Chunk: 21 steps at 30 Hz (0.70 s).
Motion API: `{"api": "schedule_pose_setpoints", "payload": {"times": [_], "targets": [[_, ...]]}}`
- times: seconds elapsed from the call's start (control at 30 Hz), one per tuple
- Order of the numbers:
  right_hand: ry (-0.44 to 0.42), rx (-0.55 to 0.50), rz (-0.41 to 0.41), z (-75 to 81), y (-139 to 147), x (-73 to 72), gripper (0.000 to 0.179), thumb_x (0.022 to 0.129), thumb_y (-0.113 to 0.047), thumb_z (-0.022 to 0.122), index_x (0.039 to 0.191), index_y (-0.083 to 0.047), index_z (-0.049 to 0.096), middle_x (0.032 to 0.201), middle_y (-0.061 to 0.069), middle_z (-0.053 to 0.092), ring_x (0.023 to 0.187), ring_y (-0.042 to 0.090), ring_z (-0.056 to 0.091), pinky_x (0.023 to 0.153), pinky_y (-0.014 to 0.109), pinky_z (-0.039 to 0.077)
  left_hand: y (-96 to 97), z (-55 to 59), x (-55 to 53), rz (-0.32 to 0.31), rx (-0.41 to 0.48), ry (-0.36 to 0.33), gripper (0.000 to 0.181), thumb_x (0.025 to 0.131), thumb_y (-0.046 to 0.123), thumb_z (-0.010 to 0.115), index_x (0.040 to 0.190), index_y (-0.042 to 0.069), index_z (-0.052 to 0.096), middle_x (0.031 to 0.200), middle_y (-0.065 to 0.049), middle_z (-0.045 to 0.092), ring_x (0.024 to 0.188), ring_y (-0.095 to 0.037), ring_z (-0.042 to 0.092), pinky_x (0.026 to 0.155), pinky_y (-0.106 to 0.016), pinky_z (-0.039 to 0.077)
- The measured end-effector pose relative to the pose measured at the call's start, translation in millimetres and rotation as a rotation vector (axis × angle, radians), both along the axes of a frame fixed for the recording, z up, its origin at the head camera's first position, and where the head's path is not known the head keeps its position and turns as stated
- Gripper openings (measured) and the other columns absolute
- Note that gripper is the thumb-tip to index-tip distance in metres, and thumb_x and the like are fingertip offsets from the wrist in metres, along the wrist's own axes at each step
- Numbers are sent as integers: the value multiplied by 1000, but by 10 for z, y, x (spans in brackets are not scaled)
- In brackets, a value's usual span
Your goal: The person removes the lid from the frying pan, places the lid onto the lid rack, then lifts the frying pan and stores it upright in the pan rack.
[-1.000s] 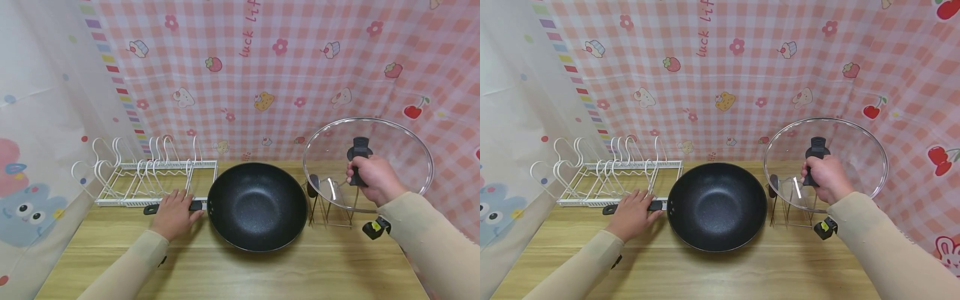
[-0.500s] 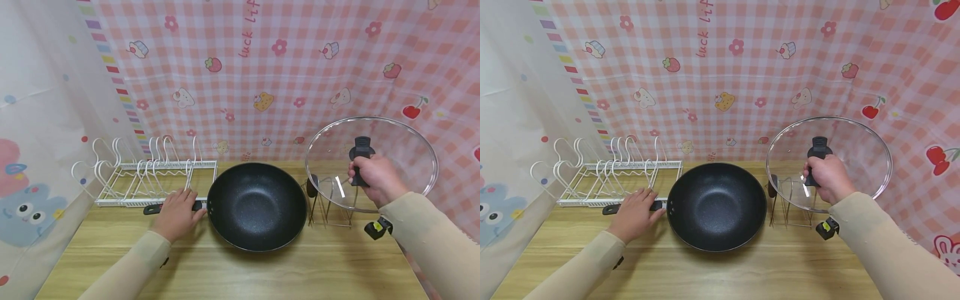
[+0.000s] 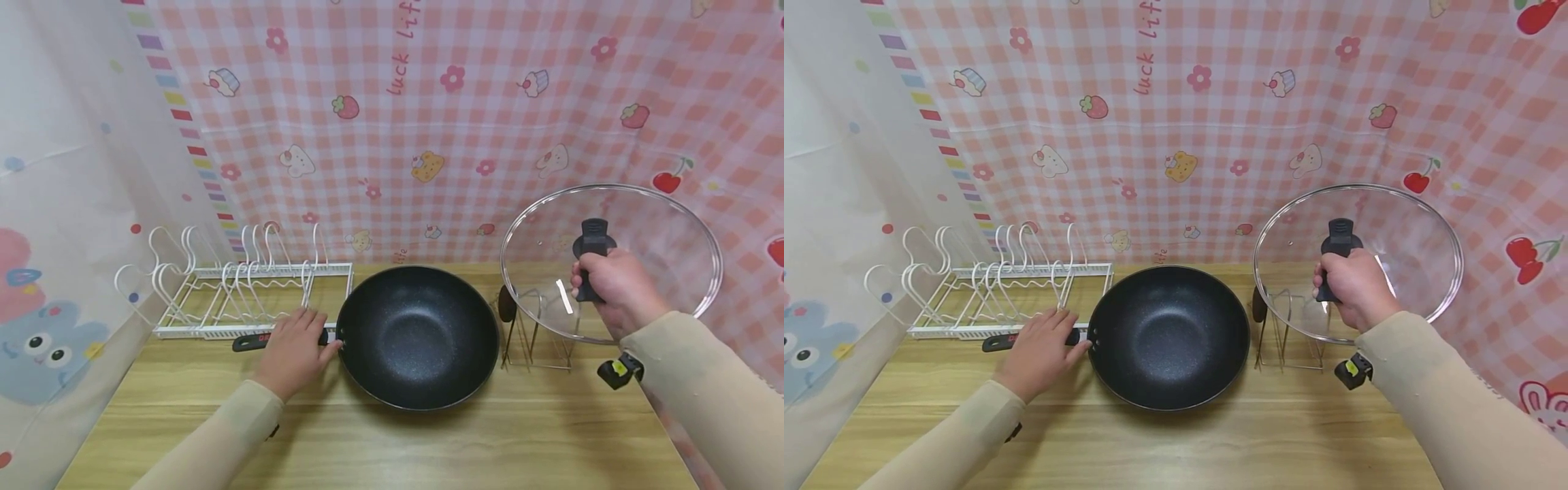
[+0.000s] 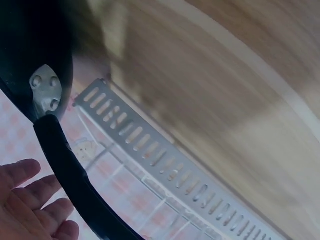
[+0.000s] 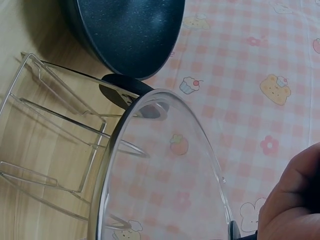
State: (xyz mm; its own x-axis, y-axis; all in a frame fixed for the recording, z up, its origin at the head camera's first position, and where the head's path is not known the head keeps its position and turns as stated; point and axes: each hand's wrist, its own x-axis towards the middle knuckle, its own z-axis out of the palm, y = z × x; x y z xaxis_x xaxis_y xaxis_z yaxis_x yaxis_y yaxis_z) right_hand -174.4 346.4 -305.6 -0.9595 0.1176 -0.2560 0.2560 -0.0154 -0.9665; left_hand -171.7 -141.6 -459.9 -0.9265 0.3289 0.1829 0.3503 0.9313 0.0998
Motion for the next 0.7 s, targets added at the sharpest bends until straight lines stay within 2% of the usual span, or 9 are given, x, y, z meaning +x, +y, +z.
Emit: {"api": "schedule_pose_setpoints", "payload": {"times": [0.17,0.27,0.33,0.43,0.53,0.7], "targets": [[-6,3,12,26,24,21,56,104,-5,38,149,8,8,77,-6,55,66,6,52,59,23,54,97,46,-12,-28,27,1,67,102,52,63,144,0,60,150,-24,59,145,-46,49,120,-64,37],[-9,-12,13,30,43,29,43,104,-5,38,141,5,20,77,-6,56,65,7,52,59,24,54,186,71,-32,-43,23,-7,68,101,53,62,145,1,59,150,-23,59,146,-46,49,120,-63,36],[-11,-41,8,29,53,30,37,104,-5,39,136,2,22,77,-5,56,65,7,53,59,24,53,259,94,-43,-59,14,-15,70,101,55,61,146,2,58,151,-22,58,147,-45,47,122,-62,35],[-9,-57,5,29,63,27,41,104,-5,39,139,1,17,78,-3,55,64,7,52,58,24,52,384,126,-65,-85,4,-23,72,101,58,59,148,4,57,154,-20,57,150,-43,45,125,-59,33],[-9,-39,6,30,63,28,55,105,-7,39,147,3,6,78,-4,54,64,6,52,57,23,52,517,171,-74,-116,0,-32,72,102,59,59,150,5,56,156,-19,55,151,-42,44,125,-58,31],[-15,10,-1,32,66,39,57,106,-9,39,150,5,6,80,-4,54,64,6,52,57,23,53,724,236,-88,-162,-24,-59,74,102,62,56,153,8,53,159,-18,51,154,-39,40,126,-57,32]]}}
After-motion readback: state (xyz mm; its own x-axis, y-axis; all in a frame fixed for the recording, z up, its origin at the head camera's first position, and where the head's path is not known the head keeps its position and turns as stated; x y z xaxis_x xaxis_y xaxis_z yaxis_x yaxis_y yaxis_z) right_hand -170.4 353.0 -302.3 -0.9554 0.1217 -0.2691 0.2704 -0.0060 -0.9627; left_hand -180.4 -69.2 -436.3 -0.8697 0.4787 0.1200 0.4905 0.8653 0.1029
